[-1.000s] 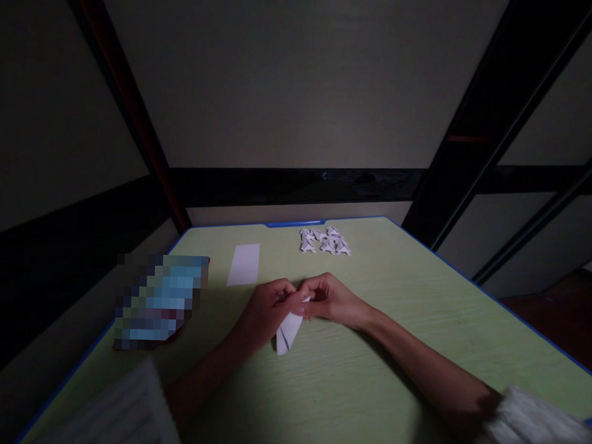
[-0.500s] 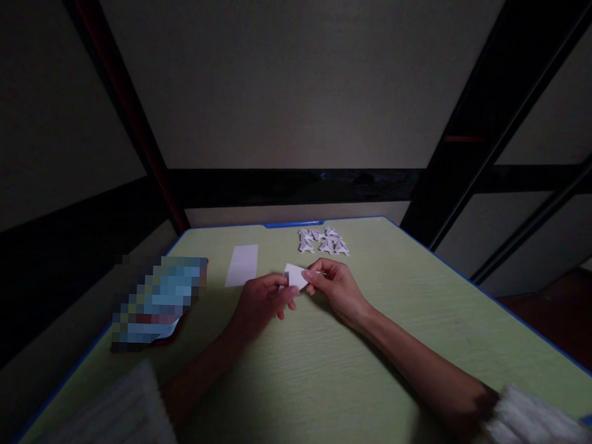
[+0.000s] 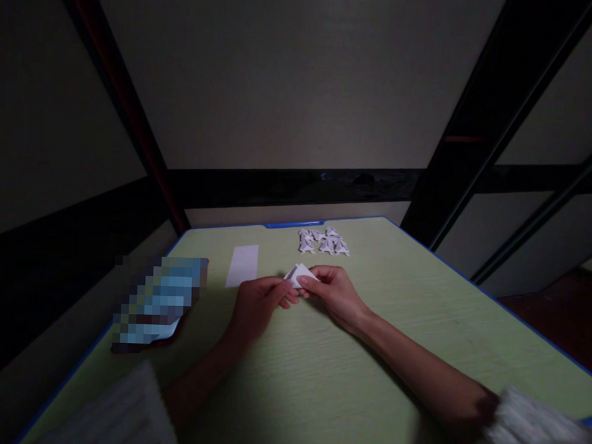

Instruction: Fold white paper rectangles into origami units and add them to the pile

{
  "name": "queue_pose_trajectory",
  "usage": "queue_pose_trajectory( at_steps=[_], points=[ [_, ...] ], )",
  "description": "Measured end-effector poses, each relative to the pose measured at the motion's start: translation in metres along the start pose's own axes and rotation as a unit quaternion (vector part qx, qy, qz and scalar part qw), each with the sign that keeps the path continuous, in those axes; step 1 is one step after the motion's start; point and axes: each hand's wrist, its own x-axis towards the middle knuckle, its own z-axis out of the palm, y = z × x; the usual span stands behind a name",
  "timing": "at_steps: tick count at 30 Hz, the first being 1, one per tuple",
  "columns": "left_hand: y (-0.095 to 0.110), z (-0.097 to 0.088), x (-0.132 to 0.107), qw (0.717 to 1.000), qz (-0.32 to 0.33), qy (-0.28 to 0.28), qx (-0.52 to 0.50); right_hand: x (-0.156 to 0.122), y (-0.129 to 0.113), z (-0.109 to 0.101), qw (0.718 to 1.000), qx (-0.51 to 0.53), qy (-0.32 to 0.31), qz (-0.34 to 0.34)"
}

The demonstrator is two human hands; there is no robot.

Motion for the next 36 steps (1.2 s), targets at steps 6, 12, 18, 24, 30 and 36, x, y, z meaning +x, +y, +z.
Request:
queue_pose_trajectory(
  at_steps=[6, 12, 18, 24, 30, 36],
  points=[
    [0.0012, 0.0024, -0.0004, 1.0, -0.016, 0.021, -0.002, -0.0006, -0.0012, 0.0035, 0.996, -0.044, 0.067, -0.029],
    [0.0029, 0.0024, -0.0007, 0.999, -0.016, 0.049, 0.009, -0.0022, -0.0026, 0.0059, 0.994, -0.051, 0.093, -0.023],
    [0.0009, 0.0039, 0.001, 0.997, -0.038, 0.052, -0.035, -0.0031, -0.0012, 0.0058, 0.994, -0.035, 0.097, -0.032],
    [0.0022, 0.0037, 0.0022, 0.993, -0.061, 0.069, -0.073, -0.0006, 0.0016, 0.0003, 0.991, -0.045, 0.122, -0.045],
    [0.0016, 0.0042, 0.0003, 0.99, -0.061, 0.09, -0.088, -0.0021, 0.0009, 0.0036, 0.987, -0.059, 0.131, -0.067],
    [-0.0013, 0.0033, 0.0015, 0.985, -0.082, 0.065, -0.14, -0.0008, 0.0006, 0.0015, 0.985, -0.049, 0.148, -0.075]
  ],
)
